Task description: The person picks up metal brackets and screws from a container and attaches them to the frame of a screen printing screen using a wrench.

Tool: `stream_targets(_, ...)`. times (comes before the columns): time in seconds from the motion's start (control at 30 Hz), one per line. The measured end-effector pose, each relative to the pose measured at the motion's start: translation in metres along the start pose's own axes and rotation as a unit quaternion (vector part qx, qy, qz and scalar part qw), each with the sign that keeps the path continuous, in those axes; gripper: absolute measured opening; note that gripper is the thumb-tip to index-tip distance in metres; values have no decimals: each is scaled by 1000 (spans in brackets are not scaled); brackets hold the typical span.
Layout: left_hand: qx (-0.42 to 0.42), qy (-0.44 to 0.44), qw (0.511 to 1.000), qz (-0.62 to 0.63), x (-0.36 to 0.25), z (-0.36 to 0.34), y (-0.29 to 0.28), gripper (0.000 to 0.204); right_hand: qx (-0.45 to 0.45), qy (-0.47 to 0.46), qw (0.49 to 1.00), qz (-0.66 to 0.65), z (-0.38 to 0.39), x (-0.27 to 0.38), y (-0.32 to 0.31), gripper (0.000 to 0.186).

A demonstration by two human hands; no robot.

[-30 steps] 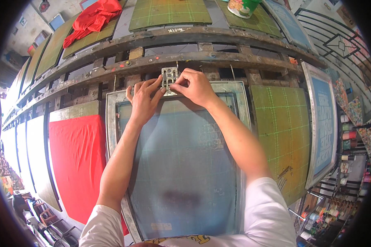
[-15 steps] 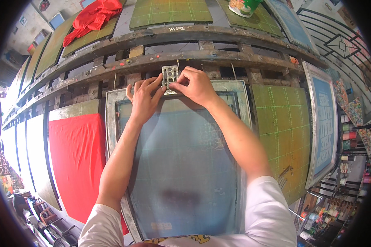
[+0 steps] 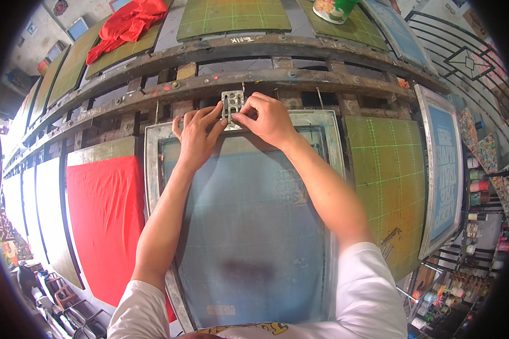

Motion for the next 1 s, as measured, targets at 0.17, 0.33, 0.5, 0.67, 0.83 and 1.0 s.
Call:
stream_targets(0.17,3,-3,1000,0,2,2,-1,44,22,1,1000,-19,-1,6,-2,16)
stream_targets(0.33,5,-4,1000,1,1,0,1,44,21,5,1000,-21,0,-5,1,15)
stream_targets(0.5,5,-2,1000,2,2,1,0,44,3,-12,1000,11,-1,3,-1,16)
stream_targets(0.67,3,0,1000,2,2,1,-1,43,21,5,1000,-4,0,6,-1,22)
stream_targets(0.83,-5,4,1000,-1,-1,0,-1,43,22,15,1000,-7,0,-9,3,22)
stream_targets(1.0,10,-5,1000,7,4,1,0,46,-36,-21,999,9,1,16,-2,18)
Point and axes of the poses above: each hand's wrist, its own z-axis away from the middle knuckle, its own y-axis out of the palm, x = y × z, the point moved 8 cm from there along -z, towards the middle knuckle, and after that the axes turned 12 degrees about y, right-handed, at the moved point
